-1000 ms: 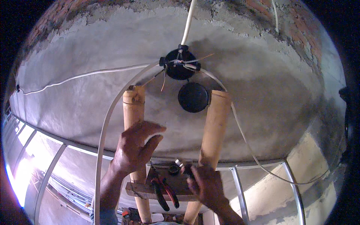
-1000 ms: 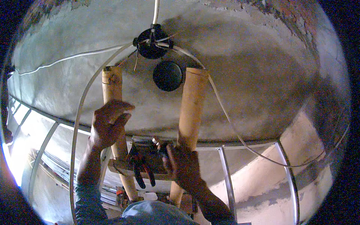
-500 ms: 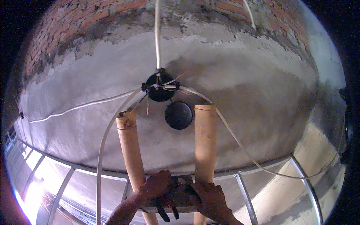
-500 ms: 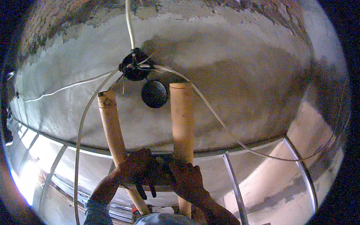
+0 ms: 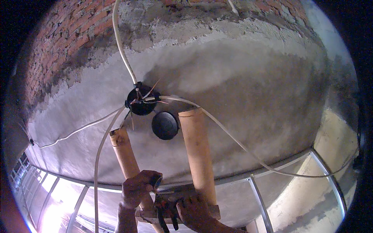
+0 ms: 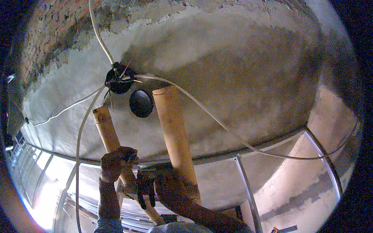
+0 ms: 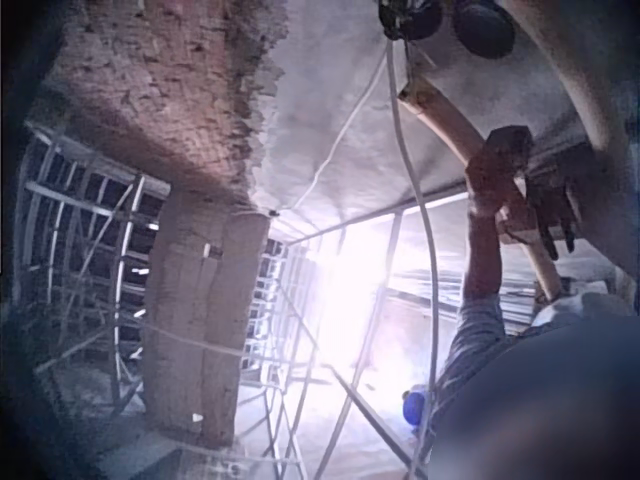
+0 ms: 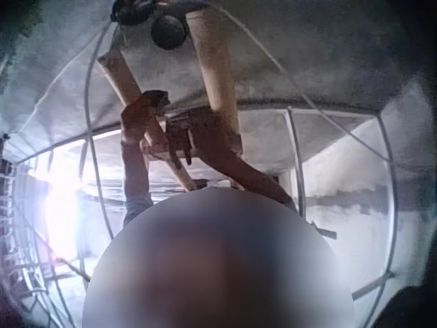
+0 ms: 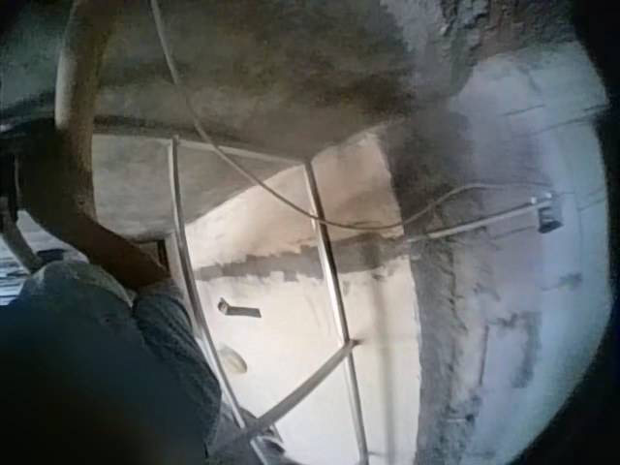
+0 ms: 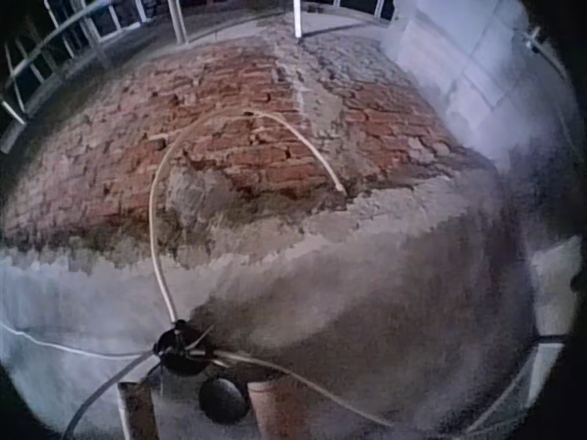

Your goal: The person stands on a ladder and works on a ceiling electrical junction box. They strip white conduit and connect multiple wires to a black ceiling fixture using pliers and a screwdriver. The person repeatedly twists and secures wires within the junction box.

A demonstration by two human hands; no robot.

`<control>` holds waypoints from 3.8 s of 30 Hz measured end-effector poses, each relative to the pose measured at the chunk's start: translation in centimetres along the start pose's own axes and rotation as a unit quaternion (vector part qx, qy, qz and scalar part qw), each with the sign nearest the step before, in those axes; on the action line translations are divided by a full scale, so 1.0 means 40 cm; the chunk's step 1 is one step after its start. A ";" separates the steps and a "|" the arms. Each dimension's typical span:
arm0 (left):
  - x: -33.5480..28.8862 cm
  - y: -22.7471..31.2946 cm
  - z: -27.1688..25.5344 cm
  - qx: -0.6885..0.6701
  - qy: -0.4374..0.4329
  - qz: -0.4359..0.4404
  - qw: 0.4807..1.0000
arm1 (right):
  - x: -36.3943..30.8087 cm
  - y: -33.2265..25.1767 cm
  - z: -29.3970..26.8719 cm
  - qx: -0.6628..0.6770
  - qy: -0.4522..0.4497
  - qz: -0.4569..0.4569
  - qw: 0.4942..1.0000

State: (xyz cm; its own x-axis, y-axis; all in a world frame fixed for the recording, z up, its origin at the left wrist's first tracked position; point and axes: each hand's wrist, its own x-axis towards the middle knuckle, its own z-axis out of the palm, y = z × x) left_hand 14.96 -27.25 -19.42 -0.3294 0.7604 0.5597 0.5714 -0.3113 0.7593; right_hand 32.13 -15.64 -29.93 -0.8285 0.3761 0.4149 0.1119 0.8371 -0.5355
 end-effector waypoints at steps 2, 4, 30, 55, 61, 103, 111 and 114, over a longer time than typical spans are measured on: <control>0.006 0.012 -0.004 0.070 -0.005 0.033 0.997 | 0.001 0.005 -0.065 -0.069 -0.073 -0.081 0.992; 0.005 0.009 -0.005 0.018 0.003 -0.016 1.000 | 0.002 0.000 -0.148 -0.072 -0.036 -0.120 0.990; 0.002 0.036 0.061 -0.044 -0.093 -0.041 0.994 | 0.153 -0.043 -0.232 0.244 0.142 -0.155 0.947; 0.018 -0.098 0.006 0.307 -0.219 -0.042 0.925 | 0.038 -0.185 -0.061 -0.186 -0.227 -0.162 0.942; 0.014 -0.135 -0.019 0.127 0.031 0.098 0.987 | 0.036 -0.095 -0.129 0.001 -0.174 -0.169 0.970; 0.521 0.022 -0.115 0.171 0.261 0.443 0.840 | 0.370 -0.494 -0.647 -0.742 0.038 -0.080 0.664; 0.528 0.013 -0.101 0.214 0.286 0.422 0.833 | 0.375 -0.528 -0.612 -0.767 0.021 -0.081 0.636; 0.523 0.016 -0.098 0.220 0.298 0.409 0.834 | 0.381 -0.533 -0.599 -0.778 0.026 -0.075 0.623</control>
State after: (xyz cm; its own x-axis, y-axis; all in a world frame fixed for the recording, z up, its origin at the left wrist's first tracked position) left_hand 5.49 -13.75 -5.92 0.0653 -0.0627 0.9959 0.9653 -0.2488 -0.0790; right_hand 30.25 -18.22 5.44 -0.8792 0.2267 0.4192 0.4655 0.2207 0.8571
